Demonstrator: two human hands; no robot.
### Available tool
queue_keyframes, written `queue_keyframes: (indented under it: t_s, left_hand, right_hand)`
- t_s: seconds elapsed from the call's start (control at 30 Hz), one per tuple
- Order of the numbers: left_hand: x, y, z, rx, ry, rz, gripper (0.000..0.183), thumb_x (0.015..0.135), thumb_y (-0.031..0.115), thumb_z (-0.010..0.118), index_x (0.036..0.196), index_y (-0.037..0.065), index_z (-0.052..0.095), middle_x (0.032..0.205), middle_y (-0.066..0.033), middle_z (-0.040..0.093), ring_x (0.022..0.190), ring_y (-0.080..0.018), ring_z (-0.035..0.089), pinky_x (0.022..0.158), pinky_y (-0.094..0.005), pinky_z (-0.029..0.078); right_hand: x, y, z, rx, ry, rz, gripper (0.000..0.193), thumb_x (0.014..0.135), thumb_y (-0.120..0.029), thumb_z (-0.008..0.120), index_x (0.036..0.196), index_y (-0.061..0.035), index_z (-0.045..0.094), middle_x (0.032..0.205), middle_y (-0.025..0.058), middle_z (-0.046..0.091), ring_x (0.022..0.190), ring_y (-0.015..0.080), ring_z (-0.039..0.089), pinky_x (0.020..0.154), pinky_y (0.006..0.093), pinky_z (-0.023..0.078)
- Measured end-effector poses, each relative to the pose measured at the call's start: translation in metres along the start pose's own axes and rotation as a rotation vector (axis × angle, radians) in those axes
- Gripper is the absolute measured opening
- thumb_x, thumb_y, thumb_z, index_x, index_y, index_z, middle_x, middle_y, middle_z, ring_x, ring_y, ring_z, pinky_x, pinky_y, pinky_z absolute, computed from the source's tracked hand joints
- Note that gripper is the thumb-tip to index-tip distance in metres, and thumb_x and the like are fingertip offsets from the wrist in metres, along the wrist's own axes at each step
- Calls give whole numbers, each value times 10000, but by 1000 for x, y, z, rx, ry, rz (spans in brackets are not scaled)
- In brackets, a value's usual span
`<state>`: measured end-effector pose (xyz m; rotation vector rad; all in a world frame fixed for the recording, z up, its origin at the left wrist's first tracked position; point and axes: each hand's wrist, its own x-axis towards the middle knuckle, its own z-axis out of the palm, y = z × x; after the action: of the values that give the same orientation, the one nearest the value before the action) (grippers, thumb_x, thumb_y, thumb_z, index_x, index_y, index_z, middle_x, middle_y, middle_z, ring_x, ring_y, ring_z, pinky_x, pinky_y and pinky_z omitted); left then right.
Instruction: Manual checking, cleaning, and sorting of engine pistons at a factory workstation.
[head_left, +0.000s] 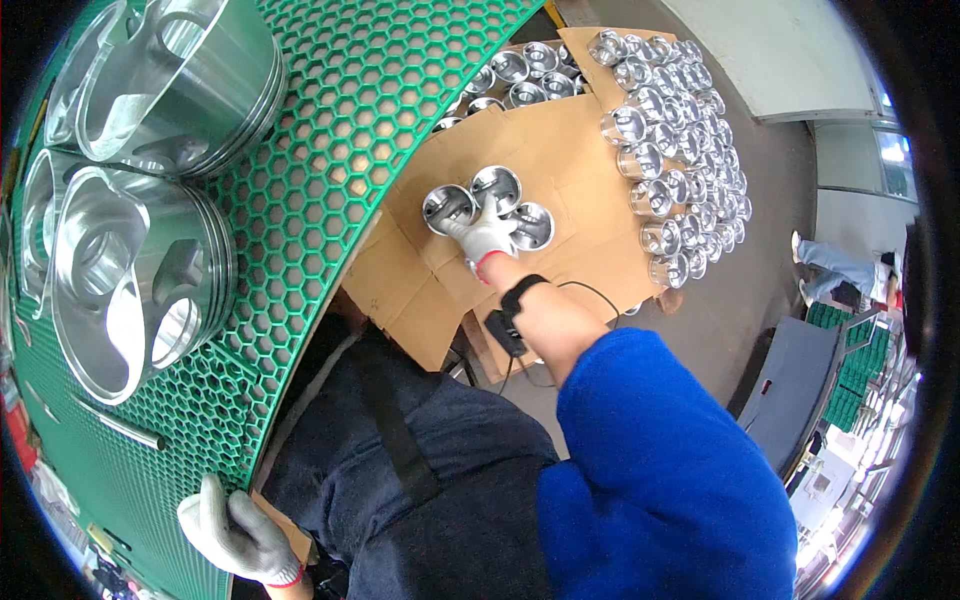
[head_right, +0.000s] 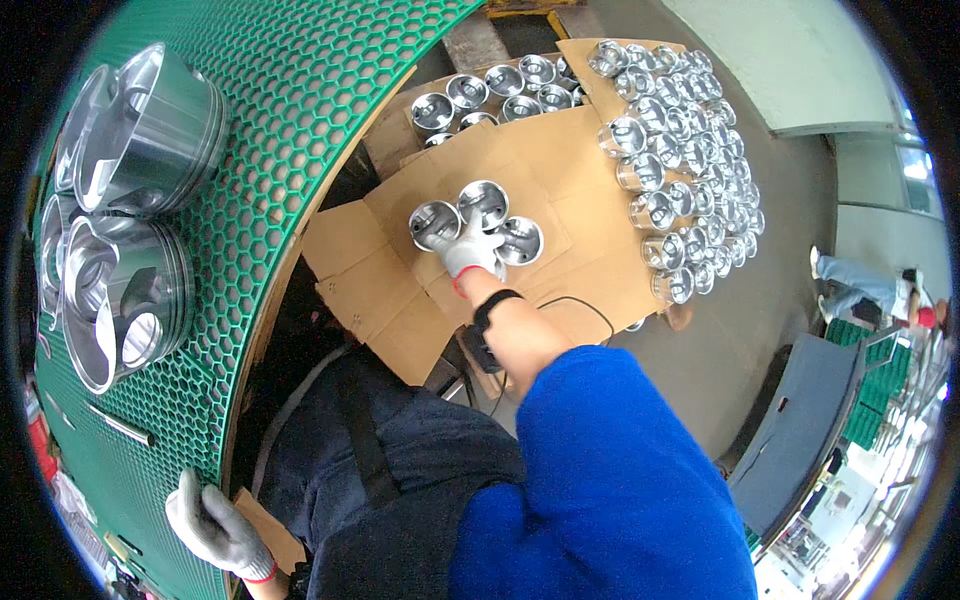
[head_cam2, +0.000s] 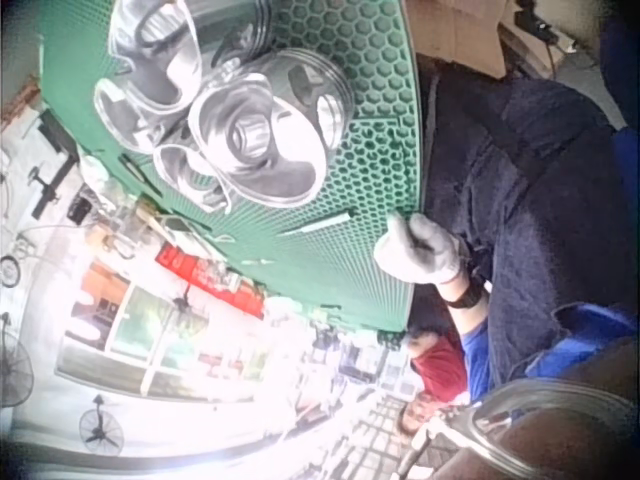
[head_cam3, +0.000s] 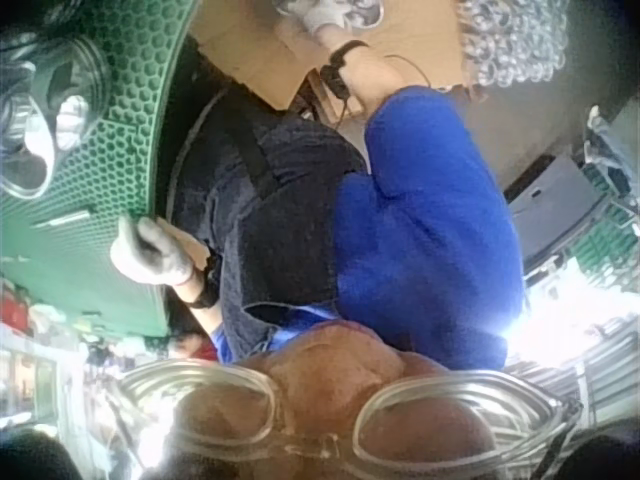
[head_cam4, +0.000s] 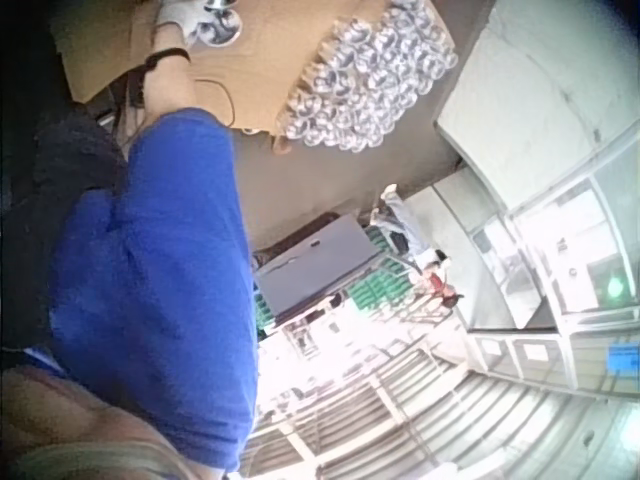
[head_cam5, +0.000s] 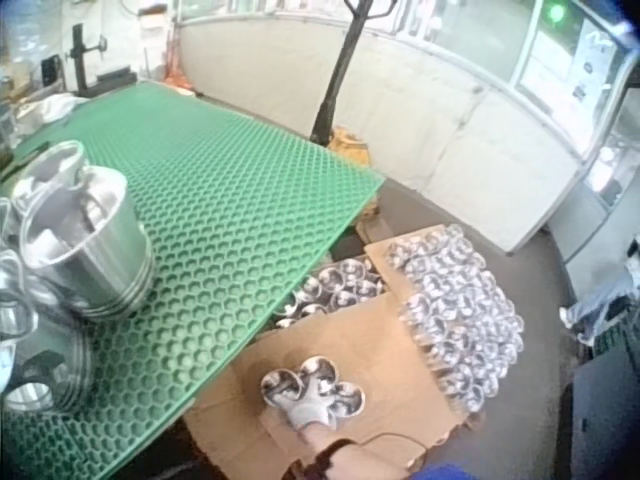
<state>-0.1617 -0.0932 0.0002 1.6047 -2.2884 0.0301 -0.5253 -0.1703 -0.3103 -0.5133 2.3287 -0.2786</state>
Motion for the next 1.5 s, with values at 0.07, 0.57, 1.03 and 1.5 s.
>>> queue_keyframes:
  t_s: [0.07,0.57,1.03,1.5]
  left_hand:
    - [0,2,0,-27,12,-31,377,826,-92,551,1197,-35,581,862,-154,550,770,-287,504,749,-410,431]
    - [1,-1,-9,-80,-25,32,390,786,-102,570,1171,-42,594,896,-162,562,818,-282,528,760,-390,441]
    - [6,4,-2,-37,7,-22,327,719,3,606,1040,-54,635,701,-88,488,684,-289,474,722,-424,400]
    - [6,2,1,-89,62,39,324,743,47,706,1057,-16,654,729,-90,526,703,-296,510,726,-419,422]
  right_hand:
    - [-3,-21,5,-78,-1,158,1103,680,-568,791,1548,-308,162,1504,308,220,1366,483,347,1078,499,378]
    - [34,-9,-11,-250,-24,67,765,845,-375,681,1491,-228,299,1440,232,443,1323,357,466,1039,433,431]
    - [-41,38,0,-396,-120,-341,731,689,-292,828,1335,-202,496,1365,330,348,1115,484,566,940,441,506]
    - [-14,68,-62,-136,-184,-566,587,755,-387,740,1256,-107,614,1184,298,579,1094,413,586,968,432,477]
